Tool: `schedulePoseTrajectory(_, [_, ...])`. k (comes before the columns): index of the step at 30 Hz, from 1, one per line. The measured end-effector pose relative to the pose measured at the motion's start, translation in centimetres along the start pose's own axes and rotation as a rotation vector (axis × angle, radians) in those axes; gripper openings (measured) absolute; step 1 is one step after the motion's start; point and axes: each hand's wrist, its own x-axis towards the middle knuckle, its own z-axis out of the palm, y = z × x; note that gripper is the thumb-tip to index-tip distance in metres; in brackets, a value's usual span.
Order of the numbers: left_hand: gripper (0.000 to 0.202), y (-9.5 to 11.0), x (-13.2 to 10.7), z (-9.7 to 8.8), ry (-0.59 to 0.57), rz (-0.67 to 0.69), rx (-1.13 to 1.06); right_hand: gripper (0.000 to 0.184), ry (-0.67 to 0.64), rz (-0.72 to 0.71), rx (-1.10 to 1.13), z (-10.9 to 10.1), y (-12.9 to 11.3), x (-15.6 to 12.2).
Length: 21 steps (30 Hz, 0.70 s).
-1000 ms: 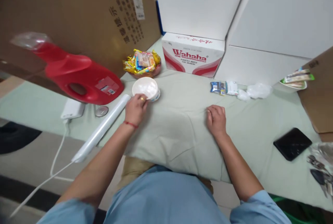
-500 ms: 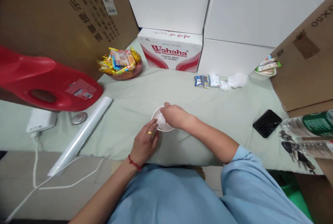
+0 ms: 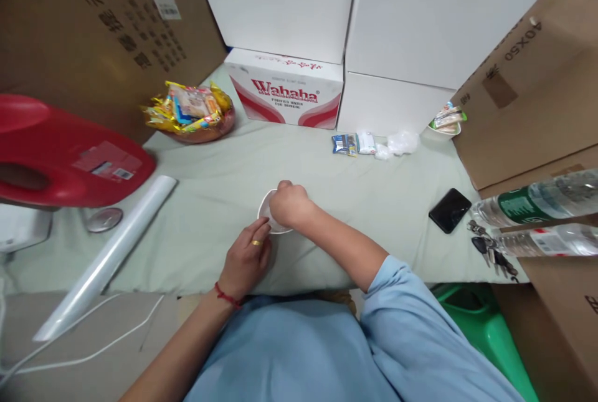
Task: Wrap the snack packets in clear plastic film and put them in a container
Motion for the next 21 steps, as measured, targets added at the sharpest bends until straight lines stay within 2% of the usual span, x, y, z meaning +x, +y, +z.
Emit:
schedulePoseTrajectory(4, [0.061,0.5,-0.2,0.3,0.103,-0.09,-0.085,0.024,0.075,-0.107,0.07,1.1,1.4,-1.0])
schedulePoseTrajectory(6, [0.07,0.6,-0.4,0.6,0.147,-0.11,-0.108,0.023,0.171,-0.175,0.125,2.0,2.3,-2.1])
schedulePoseTrajectory(9, [0.077,0.5,-0.6,1.0,0.185,-0.117,-0.124,0.033,0.329,-0.221,0.206,3.6,3.3,-4.0])
schedulePoseTrajectory(13, [0.075,0.4,-0.6,1.2,0.197,-0.13,-0.112,0.041,0.54,-0.281,0.254,5.8,4.2,-6.1])
schedulePoseTrajectory(16, [0.063,0.3,-0.5,1.0,0.157,-0.105,-0.105,0.034,0.73,-0.387,0.478,6.8,4.8,-7.3])
schedulePoseTrajectory(18, [0.05,0.3,-0.4,0.7,0.111,-0.062,-0.111,0.032,0.882,-0.351,0.743,7.2,5.7,-7.9])
schedulePoseTrajectory(21, [0.034,0.5,-0.1,0.1,0.079,0.002,-0.125,0.035,1.129,-0.068,1.07,7.0,9.2,-7.6])
